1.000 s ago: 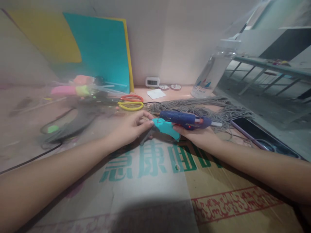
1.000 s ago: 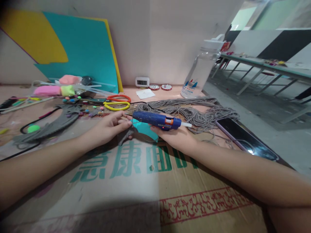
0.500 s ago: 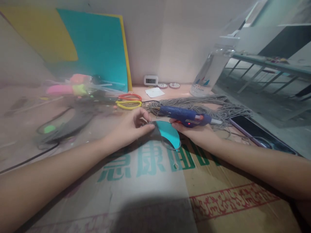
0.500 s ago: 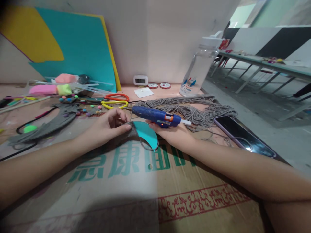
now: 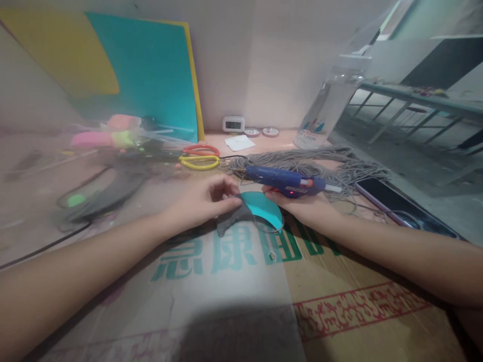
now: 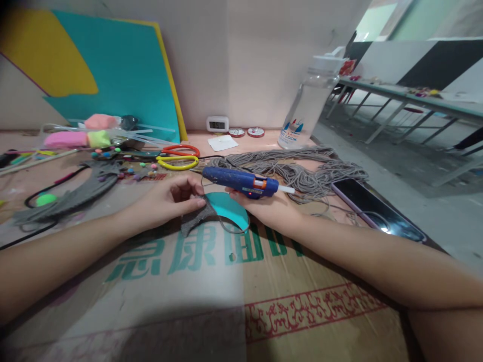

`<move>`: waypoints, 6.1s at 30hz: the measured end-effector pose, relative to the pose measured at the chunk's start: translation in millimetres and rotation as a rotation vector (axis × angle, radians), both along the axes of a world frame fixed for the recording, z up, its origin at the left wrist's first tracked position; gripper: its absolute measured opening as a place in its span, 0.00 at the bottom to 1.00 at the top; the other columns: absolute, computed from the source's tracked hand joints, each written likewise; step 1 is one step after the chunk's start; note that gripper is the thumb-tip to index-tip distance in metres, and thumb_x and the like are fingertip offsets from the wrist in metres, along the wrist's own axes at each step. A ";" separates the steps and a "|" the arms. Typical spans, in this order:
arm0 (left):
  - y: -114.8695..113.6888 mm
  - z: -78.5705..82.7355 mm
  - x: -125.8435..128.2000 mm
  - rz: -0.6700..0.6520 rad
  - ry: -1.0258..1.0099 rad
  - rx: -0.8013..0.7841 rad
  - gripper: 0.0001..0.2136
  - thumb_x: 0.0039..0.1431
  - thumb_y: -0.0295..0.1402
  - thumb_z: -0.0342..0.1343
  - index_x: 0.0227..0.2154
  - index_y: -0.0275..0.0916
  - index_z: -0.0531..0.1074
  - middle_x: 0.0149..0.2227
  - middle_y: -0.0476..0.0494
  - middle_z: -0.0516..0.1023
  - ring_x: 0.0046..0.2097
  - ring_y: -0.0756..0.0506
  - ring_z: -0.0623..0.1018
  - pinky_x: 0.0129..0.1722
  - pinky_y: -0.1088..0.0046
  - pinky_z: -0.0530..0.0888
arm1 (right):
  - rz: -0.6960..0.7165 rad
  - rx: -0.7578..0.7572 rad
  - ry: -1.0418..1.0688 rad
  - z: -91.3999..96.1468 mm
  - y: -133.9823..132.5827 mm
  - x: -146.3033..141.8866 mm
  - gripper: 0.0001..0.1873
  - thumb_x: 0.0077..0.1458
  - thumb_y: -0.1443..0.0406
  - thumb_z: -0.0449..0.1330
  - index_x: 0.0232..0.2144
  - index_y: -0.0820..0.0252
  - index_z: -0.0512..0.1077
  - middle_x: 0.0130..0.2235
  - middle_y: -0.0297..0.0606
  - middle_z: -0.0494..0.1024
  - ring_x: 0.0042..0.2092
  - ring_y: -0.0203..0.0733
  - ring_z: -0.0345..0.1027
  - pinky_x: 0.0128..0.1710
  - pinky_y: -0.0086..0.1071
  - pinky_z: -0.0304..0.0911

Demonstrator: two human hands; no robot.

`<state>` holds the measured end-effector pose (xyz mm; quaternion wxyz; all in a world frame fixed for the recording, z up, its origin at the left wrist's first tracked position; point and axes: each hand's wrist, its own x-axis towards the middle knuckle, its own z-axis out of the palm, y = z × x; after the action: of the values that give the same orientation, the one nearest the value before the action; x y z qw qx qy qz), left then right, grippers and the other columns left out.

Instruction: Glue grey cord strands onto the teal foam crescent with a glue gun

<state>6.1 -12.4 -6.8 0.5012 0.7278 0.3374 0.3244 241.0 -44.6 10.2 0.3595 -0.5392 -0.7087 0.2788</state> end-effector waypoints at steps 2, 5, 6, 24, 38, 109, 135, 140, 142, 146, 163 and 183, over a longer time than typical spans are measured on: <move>0.4 -0.8 -0.5 -0.001 0.015 0.003 0.09 0.56 0.35 0.61 0.36 0.38 0.67 0.30 0.52 0.70 0.28 0.54 0.70 0.26 0.79 0.66 | 0.001 -0.003 0.006 -0.1 0.4 0.1 0.09 0.55 0.60 0.61 0.36 0.53 0.78 0.40 0.34 0.83 0.42 0.43 0.78 0.47 0.36 0.72; 0.7 -1.6 -0.9 -0.021 0.036 0.006 0.09 0.56 0.36 0.61 0.35 0.38 0.68 0.30 0.52 0.70 0.29 0.54 0.69 0.28 0.79 0.66 | 0.024 0.003 0.024 -0.1 0.4 -0.2 0.09 0.54 0.60 0.61 0.36 0.53 0.78 0.40 0.33 0.83 0.42 0.43 0.78 0.48 0.37 0.72; 0.9 -1.6 -0.9 -0.034 0.041 0.002 0.09 0.56 0.36 0.61 0.34 0.38 0.68 0.31 0.52 0.70 0.29 0.54 0.69 0.28 0.79 0.66 | 0.029 0.002 0.031 0.1 0.2 -0.5 0.09 0.54 0.60 0.60 0.36 0.53 0.78 0.40 0.33 0.83 0.42 0.42 0.78 0.48 0.37 0.71; -2.8 -0.8 2.1 -0.057 0.109 -0.052 0.12 0.58 0.42 0.57 0.38 0.39 0.69 0.29 0.49 0.73 0.29 0.50 0.73 0.28 0.76 0.69 | -0.171 0.031 0.039 -2.1 0.9 -0.3 0.11 0.54 0.56 0.62 0.34 0.56 0.77 0.37 0.37 0.83 0.39 0.46 0.78 0.45 0.40 0.73; 9.9 1.6 -4.5 0.365 0.170 0.089 0.15 0.60 0.47 0.52 0.31 0.39 0.68 0.24 0.52 0.73 0.23 0.50 0.69 0.22 0.77 0.64 | 0.065 0.229 -0.105 -9.0 21.4 19.2 0.08 0.52 0.59 0.64 0.30 0.56 0.72 0.31 0.35 0.79 0.33 0.42 0.73 0.35 0.35 0.69; 7.6 1.5 -3.2 0.379 0.117 0.091 0.12 0.59 0.45 0.53 0.33 0.41 0.69 0.21 0.52 0.72 0.23 0.49 0.71 0.23 0.76 0.65 | 0.067 0.183 -0.158 -9.5 17.7 13.4 0.20 0.49 0.52 0.65 0.21 0.58 0.63 0.20 0.28 0.64 0.23 0.33 0.56 0.22 0.29 0.53; 7.1 2.2 -5.2 0.369 0.224 0.111 0.16 0.59 0.49 0.52 0.32 0.40 0.68 0.22 0.51 0.72 0.22 0.49 0.71 0.20 0.75 0.65 | 0.063 0.216 -0.196 -12.5 20.7 19.4 0.19 0.49 0.52 0.64 0.22 0.57 0.64 0.21 0.29 0.65 0.23 0.33 0.58 0.22 0.28 0.54; 8.3 -0.1 -5.4 0.366 0.234 0.121 0.16 0.59 0.49 0.52 0.31 0.40 0.67 0.22 0.51 0.73 0.22 0.49 0.71 0.21 0.76 0.65 | 0.070 0.234 -0.178 -12.3 20.5 19.5 0.18 0.50 0.53 0.64 0.22 0.58 0.64 0.21 0.28 0.65 0.24 0.32 0.58 0.23 0.27 0.54; 8.7 -0.1 -5.5 0.369 0.249 0.108 0.16 0.59 0.49 0.52 0.32 0.40 0.67 0.22 0.52 0.73 0.22 0.49 0.71 0.21 0.76 0.65 | 0.064 0.239 -0.187 -13.5 21.3 20.6 0.19 0.49 0.53 0.65 0.22 0.58 0.64 0.21 0.28 0.65 0.24 0.32 0.58 0.23 0.27 0.53; 9.1 1.0 -5.7 0.358 0.279 0.118 0.16 0.59 0.49 0.52 0.31 0.40 0.67 0.22 0.51 0.73 0.23 0.48 0.72 0.22 0.75 0.65 | 0.079 0.259 -0.193 -16.1 23.4 23.2 0.19 0.49 0.53 0.65 0.22 0.58 0.63 0.21 0.28 0.64 0.23 0.32 0.56 0.22 0.27 0.51; 10.3 2.2 -5.2 0.310 0.302 0.157 0.16 0.61 0.46 0.51 0.27 0.39 0.67 0.22 0.52 0.73 0.24 0.50 0.71 0.24 0.75 0.64 | 0.040 0.177 -0.157 -0.6 15.8 12.1 0.15 0.49 0.55 0.61 0.22 0.57 0.63 0.21 0.30 0.66 0.24 0.35 0.58 0.25 0.31 0.54; 11.7 -3.3 -6.2 0.293 0.213 0.109 0.17 0.61 0.49 0.49 0.29 0.39 0.66 0.23 0.51 0.71 0.26 0.49 0.72 0.24 0.76 0.66 | 0.048 0.302 -0.125 -7.2 18.8 15.4 0.17 0.50 0.55 0.63 0.21 0.57 0.63 0.21 0.29 0.65 0.23 0.34 0.58 0.24 0.29 0.55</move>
<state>-0.1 -0.7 -10.1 0.3696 0.7272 0.4730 0.3330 256.4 -25.7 3.0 0.3851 -0.4784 -0.7760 0.1438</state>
